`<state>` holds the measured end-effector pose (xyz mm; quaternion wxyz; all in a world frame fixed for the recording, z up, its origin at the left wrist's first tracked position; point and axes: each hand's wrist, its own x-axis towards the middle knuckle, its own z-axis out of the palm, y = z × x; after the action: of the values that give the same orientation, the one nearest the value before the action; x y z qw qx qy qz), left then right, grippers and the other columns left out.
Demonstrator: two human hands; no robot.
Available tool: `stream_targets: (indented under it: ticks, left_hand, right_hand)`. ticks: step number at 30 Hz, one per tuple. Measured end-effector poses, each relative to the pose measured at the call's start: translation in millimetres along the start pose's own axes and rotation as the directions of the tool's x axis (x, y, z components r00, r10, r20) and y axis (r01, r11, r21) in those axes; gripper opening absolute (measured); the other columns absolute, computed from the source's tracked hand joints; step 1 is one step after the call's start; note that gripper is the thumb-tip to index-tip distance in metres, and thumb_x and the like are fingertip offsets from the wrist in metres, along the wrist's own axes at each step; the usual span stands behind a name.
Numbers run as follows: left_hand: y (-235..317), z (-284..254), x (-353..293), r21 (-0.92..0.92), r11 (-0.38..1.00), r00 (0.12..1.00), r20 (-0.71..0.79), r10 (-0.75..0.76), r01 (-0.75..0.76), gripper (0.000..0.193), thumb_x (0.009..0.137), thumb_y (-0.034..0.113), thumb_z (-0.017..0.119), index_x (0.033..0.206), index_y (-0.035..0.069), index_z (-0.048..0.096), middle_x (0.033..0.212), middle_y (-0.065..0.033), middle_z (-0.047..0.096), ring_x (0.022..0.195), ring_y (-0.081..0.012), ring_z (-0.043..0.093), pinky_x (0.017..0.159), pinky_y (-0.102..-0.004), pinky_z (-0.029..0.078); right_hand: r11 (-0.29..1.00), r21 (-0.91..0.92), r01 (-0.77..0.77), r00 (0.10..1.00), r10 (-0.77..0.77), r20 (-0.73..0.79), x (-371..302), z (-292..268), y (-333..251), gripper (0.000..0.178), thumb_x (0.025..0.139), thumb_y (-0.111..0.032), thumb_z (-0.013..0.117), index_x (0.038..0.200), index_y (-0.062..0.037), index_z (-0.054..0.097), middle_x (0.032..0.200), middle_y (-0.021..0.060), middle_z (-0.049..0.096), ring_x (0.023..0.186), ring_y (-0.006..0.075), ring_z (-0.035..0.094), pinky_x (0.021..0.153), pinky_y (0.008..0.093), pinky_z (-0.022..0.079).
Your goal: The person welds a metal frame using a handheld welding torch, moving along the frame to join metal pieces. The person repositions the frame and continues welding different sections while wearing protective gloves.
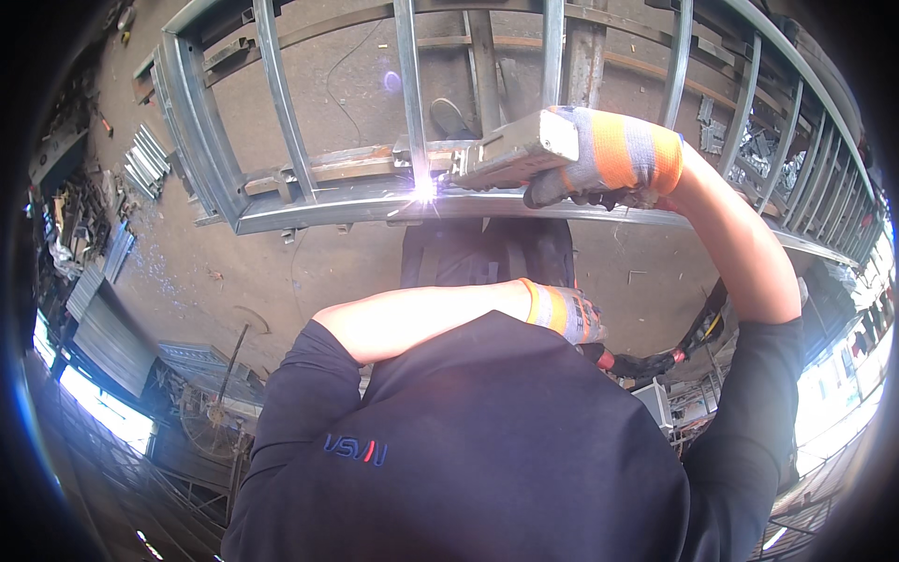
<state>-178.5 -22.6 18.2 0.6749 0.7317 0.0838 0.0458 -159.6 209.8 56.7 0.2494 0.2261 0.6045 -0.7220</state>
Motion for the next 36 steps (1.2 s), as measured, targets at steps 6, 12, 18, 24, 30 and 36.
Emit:
stream_targets:
  ticks: [6,12,18,24,30,36]
  left_hand:
    - [-6.1,5.6,-22.6,0.026,0.999,0.999,-0.027,-0.017,0.018,0.03,0.098,0.028,0.062,0.115,0.006,0.071,0.113,-0.0183,0.074,0.111,-0.0403,0.072,0.091,-0.0493,0.058]
    - [10.0,13.9,-58.3,0.078,0.995,0.998,0.04,0.053,-0.056,0.027,0.095,0.026,0.066,0.111,0.004,0.07,0.11,-0.018,0.075,0.109,-0.0388,0.073,0.091,-0.0486,0.058]
    - [8.8,37.8,-101.8,0.098,0.988,0.989,-0.075,0.124,-0.117,0.026,0.096,0.028,0.065,0.107,0.006,0.072,0.112,-0.0169,0.075,0.111,-0.0383,0.073,0.093,-0.0485,0.057]
    - [-5.3,52.0,-127.3,0.102,0.988,0.989,-0.079,0.124,-0.116,0.024,0.094,0.027,0.067,0.105,0.006,0.073,0.112,-0.0156,0.076,0.111,-0.0371,0.073,0.093,-0.0473,0.058]
    - [0.6,53.1,-143.0,0.104,0.987,0.984,-0.119,0.131,-0.119,0.023,0.094,0.025,0.067,0.106,0.007,0.073,0.111,-0.0149,0.076,0.111,-0.0366,0.073,0.092,-0.0471,0.059]
    - [-1.4,54.9,-142.1,0.118,0.989,0.99,-0.091,0.104,-0.093,0.022,0.095,0.025,0.066,0.106,0.007,0.072,0.11,-0.0145,0.076,0.111,-0.037,0.073,0.091,-0.048,0.058]
  right_hand:
    - [0.992,-0.102,-0.075,0.995,0.082,0.062,11.5,-8.8,-19.1,0.054,0.082,-0.013,0.085,0.133,-0.0019,0.073,0.127,0.0156,0.076,0.11,0.0235,0.071,0.097,0.0346,0.055]
    - [0.928,-0.208,0.309,0.947,-0.321,-0.025,42.5,14.6,-67.8,0.055,0.084,-0.013,0.079,0.137,-0.0029,0.071,0.114,0.0119,0.076,0.1,0.0198,0.069,0.09,0.0326,0.055]
    - [0.994,0.104,-0.045,0.999,0.046,-0.015,120.9,58.0,-109.7,0.048,0.083,-0.024,0.086,0.125,-0.0061,0.074,0.088,0.0039,0.072,0.069,0.0112,0.064,0.059,0.0284,0.053]
    - [0.981,0.139,-0.132,0.991,0.13,0.021,175.1,81.2,-124.1,0.051,0.083,-0.029,0.09,0.126,-0.0079,0.074,0.08,0.0029,0.068,0.066,0.0098,0.061,0.054,0.0288,0.052]
    - [0.986,0.125,-0.109,0.994,0.106,0.029,194.0,90.2,-124.0,0.05,0.082,-0.029,0.091,0.127,-0.01,0.076,0.08,0.0027,0.069,0.066,0.0093,0.061,0.055,0.0291,0.051]
    - [0.996,0.084,-0.016,1.0,0.016,0.007,200.6,94.1,-117.6,0.053,0.083,-0.031,0.09,0.129,-0.0098,0.076,0.08,0.0019,0.068,0.067,0.008,0.06,0.054,0.029,0.05]
